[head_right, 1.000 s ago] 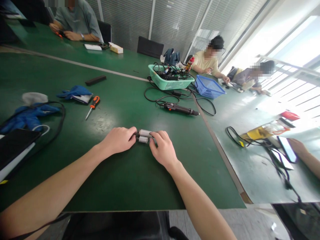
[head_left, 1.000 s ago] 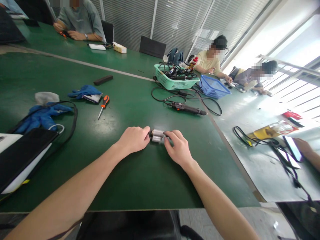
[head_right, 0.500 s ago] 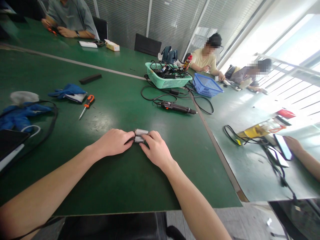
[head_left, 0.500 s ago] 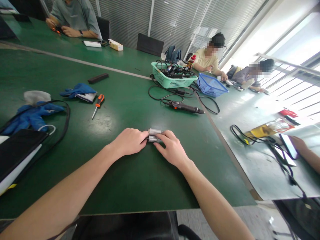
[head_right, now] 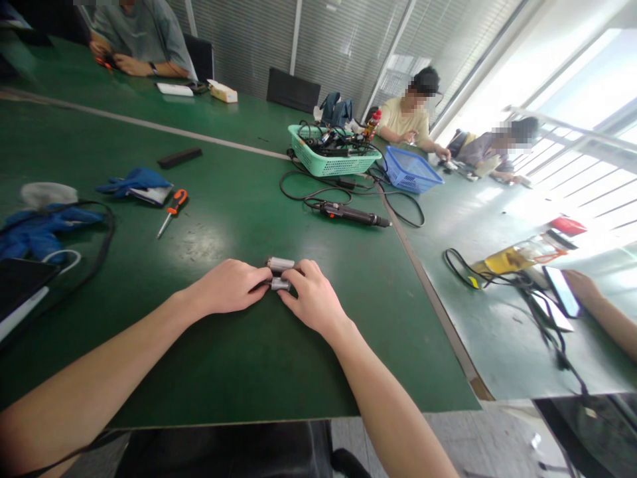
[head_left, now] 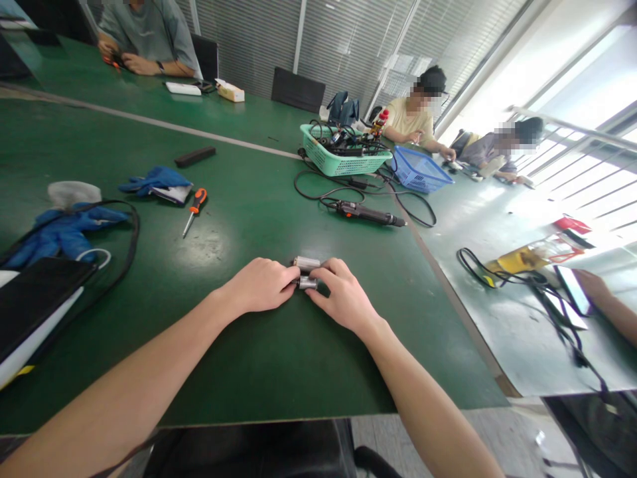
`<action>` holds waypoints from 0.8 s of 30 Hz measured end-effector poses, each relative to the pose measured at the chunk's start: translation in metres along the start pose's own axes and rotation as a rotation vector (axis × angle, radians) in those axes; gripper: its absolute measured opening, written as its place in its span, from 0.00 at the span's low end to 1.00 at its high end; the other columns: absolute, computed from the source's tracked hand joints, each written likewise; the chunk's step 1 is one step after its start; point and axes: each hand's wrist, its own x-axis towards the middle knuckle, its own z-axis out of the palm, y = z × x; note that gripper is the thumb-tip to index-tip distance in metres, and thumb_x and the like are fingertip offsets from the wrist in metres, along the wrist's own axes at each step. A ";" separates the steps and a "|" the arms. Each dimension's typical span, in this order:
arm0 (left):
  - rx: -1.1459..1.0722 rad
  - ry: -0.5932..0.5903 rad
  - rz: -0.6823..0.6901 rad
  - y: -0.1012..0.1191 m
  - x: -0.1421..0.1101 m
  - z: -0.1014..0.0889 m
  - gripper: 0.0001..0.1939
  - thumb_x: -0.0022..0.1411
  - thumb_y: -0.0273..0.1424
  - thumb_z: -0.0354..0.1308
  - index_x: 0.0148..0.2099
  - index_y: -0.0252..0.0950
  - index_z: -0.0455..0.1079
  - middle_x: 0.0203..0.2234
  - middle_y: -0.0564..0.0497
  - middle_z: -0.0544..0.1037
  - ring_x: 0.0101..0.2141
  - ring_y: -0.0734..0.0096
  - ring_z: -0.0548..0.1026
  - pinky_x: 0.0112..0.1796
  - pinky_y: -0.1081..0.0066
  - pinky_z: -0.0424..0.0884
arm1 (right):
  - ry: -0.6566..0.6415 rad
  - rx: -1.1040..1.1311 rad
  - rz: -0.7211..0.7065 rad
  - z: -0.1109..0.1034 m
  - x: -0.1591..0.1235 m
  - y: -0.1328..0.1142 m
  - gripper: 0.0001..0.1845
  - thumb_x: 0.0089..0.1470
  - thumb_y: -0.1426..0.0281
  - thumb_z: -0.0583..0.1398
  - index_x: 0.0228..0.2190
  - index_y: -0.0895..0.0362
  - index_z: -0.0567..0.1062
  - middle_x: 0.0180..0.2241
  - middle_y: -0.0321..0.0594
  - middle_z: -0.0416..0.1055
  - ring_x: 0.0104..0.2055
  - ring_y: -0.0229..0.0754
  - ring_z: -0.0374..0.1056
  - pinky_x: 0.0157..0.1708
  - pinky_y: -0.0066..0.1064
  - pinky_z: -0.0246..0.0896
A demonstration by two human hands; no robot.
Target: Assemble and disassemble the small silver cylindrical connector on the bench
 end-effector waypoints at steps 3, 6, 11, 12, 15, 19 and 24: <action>0.021 0.011 0.034 0.000 0.000 0.000 0.11 0.67 0.36 0.47 0.40 0.40 0.69 0.31 0.49 0.81 0.32 0.60 0.79 0.31 0.66 0.65 | -0.020 0.005 -0.015 -0.002 0.000 -0.001 0.08 0.57 0.68 0.62 0.40 0.52 0.74 0.41 0.44 0.68 0.46 0.49 0.64 0.47 0.42 0.67; 0.029 0.013 0.051 0.000 0.000 0.001 0.10 0.67 0.36 0.47 0.39 0.40 0.68 0.31 0.50 0.81 0.32 0.61 0.79 0.30 0.67 0.64 | -0.040 0.011 -0.019 -0.004 0.000 -0.003 0.07 0.57 0.69 0.62 0.39 0.53 0.73 0.40 0.43 0.69 0.45 0.49 0.64 0.46 0.41 0.67; 0.027 -0.002 0.068 0.004 0.000 0.001 0.11 0.67 0.37 0.47 0.39 0.40 0.68 0.31 0.50 0.81 0.32 0.61 0.79 0.31 0.66 0.65 | -0.065 0.021 -0.039 -0.005 0.000 -0.002 0.14 0.57 0.68 0.62 0.46 0.52 0.73 0.42 0.44 0.70 0.47 0.49 0.65 0.48 0.42 0.67; 0.026 -0.004 0.069 0.005 0.000 0.001 0.11 0.68 0.37 0.47 0.39 0.40 0.68 0.31 0.50 0.81 0.32 0.61 0.79 0.31 0.66 0.65 | -0.072 0.020 -0.042 -0.005 0.000 -0.002 0.14 0.57 0.68 0.62 0.46 0.52 0.74 0.42 0.44 0.70 0.47 0.49 0.65 0.48 0.42 0.67; 0.020 -0.008 0.068 0.005 0.000 0.000 0.12 0.68 0.37 0.47 0.40 0.40 0.69 0.32 0.49 0.81 0.32 0.61 0.79 0.31 0.67 0.66 | -0.080 0.031 -0.044 -0.005 -0.001 -0.002 0.13 0.57 0.65 0.63 0.44 0.52 0.75 0.42 0.44 0.70 0.47 0.49 0.65 0.48 0.42 0.68; 0.027 0.005 0.068 0.005 0.001 0.002 0.12 0.68 0.38 0.47 0.41 0.39 0.69 0.32 0.48 0.81 0.32 0.61 0.79 0.31 0.67 0.67 | 0.014 0.081 -0.036 -0.003 0.004 -0.003 0.21 0.59 0.60 0.61 0.53 0.52 0.72 0.54 0.47 0.68 0.57 0.53 0.62 0.57 0.48 0.63; 0.064 0.030 0.059 0.005 0.001 0.005 0.15 0.69 0.38 0.46 0.37 0.37 0.69 0.31 0.47 0.81 0.32 0.60 0.79 0.31 0.66 0.67 | -0.022 0.050 -0.044 0.004 0.014 0.003 0.28 0.65 0.61 0.53 0.62 0.60 0.63 0.67 0.51 0.53 0.70 0.54 0.43 0.68 0.52 0.46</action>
